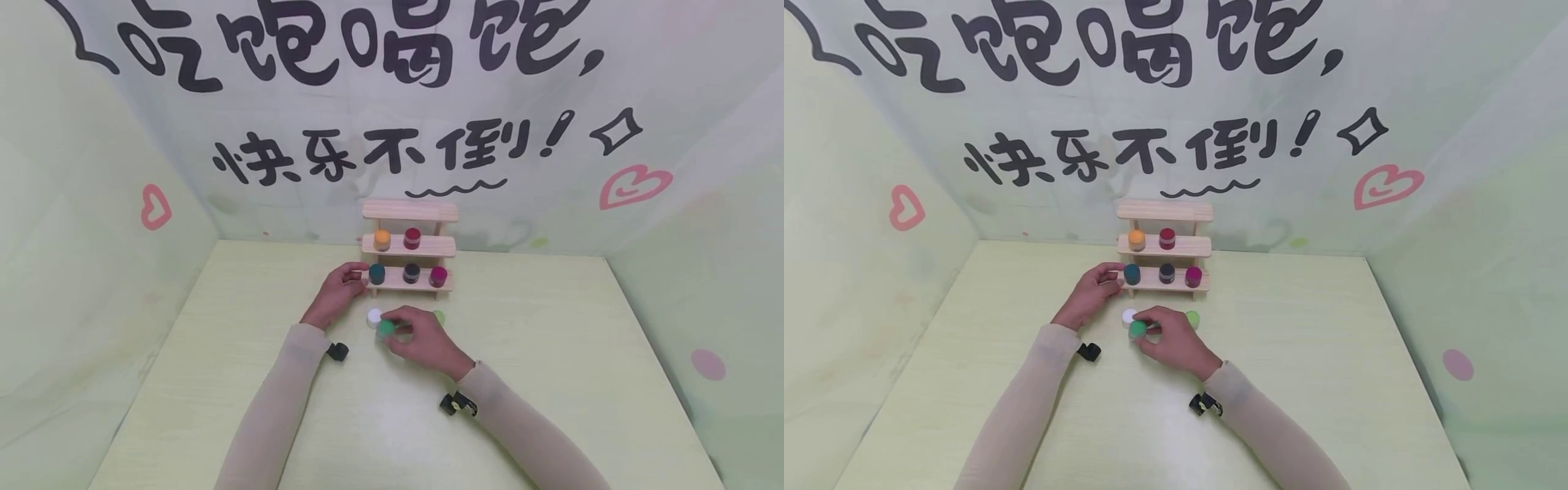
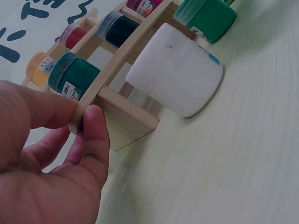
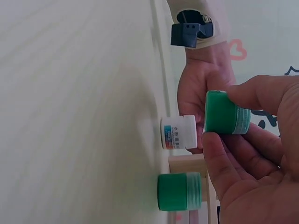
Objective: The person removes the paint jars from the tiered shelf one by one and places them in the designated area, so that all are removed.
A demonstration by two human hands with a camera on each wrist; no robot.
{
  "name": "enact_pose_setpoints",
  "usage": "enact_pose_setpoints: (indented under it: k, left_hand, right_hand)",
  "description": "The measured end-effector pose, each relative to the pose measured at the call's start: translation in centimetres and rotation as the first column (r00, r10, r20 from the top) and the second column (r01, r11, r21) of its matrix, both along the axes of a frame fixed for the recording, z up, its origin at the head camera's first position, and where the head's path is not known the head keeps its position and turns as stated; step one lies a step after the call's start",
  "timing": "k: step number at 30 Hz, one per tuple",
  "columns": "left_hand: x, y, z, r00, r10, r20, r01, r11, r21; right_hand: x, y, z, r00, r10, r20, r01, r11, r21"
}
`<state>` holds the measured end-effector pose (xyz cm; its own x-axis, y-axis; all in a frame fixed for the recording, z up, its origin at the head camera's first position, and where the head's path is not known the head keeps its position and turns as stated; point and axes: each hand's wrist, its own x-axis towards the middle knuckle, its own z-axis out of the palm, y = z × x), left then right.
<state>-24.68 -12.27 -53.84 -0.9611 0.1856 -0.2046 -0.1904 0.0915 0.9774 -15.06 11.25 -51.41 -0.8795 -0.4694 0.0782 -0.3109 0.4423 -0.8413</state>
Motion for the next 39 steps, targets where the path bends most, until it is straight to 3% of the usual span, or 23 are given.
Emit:
enact_pose_setpoints:
  k: [15, 22, 39]
  left_hand:
    - [0.1, -0.1, 0.2, 1.0, -0.009, 0.002, 0.009, 1.0, -0.02]
    - [0.0, 0.0, 0.0, 1.0, 0.005, -0.007, -0.005, 1.0, -0.027]
    - [0.0, 0.0, 0.1, 1.0, 0.002, 0.006, -0.002, 1.0, -0.014]
  right_hand:
    - [0.6, -1.2, -1.3, 0.991, 0.12, 0.058, -0.125, 0.988, 0.094]
    - [0.8, -1.6, -1.5, 0.99, 0.126, 0.061, -0.134, 0.98, 0.149]
    - [0.8, -1.8, -1.5, 0.99, 0.1, 0.095, -0.113, 0.984, 0.136]
